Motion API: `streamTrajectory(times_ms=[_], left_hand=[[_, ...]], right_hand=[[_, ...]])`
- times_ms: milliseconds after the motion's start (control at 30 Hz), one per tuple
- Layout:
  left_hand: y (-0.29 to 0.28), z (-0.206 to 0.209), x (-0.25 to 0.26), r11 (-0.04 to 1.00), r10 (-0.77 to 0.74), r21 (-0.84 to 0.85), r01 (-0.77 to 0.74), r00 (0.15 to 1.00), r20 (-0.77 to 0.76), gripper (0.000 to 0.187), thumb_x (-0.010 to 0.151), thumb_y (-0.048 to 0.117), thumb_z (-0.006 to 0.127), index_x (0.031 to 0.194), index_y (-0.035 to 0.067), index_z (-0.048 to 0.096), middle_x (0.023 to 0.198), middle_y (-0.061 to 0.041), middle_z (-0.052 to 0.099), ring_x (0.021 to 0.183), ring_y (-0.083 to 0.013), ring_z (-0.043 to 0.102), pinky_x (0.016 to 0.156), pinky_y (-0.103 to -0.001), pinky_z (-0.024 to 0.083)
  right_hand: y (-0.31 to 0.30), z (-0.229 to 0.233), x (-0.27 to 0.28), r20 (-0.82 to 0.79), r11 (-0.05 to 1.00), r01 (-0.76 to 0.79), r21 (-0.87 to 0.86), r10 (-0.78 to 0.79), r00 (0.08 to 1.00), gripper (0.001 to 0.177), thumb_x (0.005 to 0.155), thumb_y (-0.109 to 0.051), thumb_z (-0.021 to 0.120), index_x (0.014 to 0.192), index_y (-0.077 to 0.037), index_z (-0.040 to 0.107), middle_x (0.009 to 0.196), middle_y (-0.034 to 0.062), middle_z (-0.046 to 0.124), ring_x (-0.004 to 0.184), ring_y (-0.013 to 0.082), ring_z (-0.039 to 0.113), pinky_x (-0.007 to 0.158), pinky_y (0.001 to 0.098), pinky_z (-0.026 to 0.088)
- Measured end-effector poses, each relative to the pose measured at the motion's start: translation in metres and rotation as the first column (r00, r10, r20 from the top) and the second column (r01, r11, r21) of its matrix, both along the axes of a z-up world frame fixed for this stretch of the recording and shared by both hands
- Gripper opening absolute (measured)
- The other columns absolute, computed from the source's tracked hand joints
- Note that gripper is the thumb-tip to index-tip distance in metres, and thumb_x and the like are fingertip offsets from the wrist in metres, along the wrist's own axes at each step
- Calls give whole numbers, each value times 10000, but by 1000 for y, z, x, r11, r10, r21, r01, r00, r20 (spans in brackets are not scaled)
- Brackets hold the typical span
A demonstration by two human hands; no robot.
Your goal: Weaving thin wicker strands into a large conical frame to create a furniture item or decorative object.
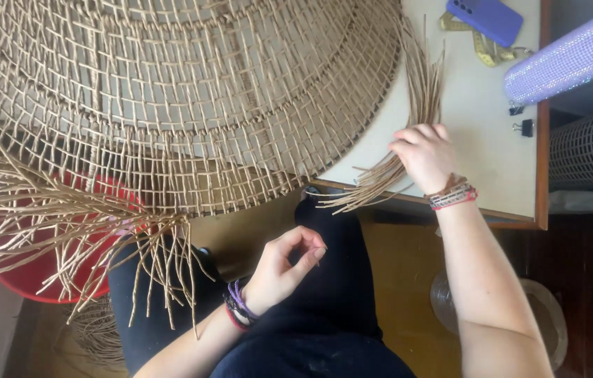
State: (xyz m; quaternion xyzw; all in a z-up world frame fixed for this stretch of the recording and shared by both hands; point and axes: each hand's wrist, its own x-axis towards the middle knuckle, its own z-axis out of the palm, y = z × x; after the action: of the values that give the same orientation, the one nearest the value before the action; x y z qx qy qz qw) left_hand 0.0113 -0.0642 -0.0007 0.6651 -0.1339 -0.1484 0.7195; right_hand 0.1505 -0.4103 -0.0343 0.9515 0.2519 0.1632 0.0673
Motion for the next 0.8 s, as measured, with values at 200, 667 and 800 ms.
streamTrajectory(times_ms=[200, 667, 800], left_hand=[[-15, -8, 7, 996, 64, -57, -62, 998, 29, 51, 939, 99, 734, 910, 57, 729, 659, -62, 682, 664, -176, 664, 679, -325, 555], [-47, -24, 12, 826, -391, -561, 56, 775, -497, 685, 1068, 528, 400, 1460, -26, 493, 1375, -230, 613, 1277, -297, 597, 1047, -435, 493], [-60, -41, 26, 498, -471, -822, -275, 710, -523, 446, 1124, 426, 420, 1254, 56, 632, 941, -95, 747, 1109, -296, 727, 934, -481, 603]], right_hand=[[-2, 4, 7, -16, 990, -129, -54, 128, 992, 78, 1003, -267, 664, 967, -228, 721, 1139, -71, 690, 1174, 127, 601, 1002, 336, 420], [77, 38, -105, 11, 120, -74, 990, 456, 890, 112, 1016, 1, 506, 1077, 23, 597, 955, 220, 737, 834, 323, 750, 747, 412, 623], [94, 42, -147, 164, -503, 262, 824, 653, 739, 100, 1065, -142, 525, 982, -89, 546, 747, 123, 633, 679, 270, 666, 767, 495, 568]])
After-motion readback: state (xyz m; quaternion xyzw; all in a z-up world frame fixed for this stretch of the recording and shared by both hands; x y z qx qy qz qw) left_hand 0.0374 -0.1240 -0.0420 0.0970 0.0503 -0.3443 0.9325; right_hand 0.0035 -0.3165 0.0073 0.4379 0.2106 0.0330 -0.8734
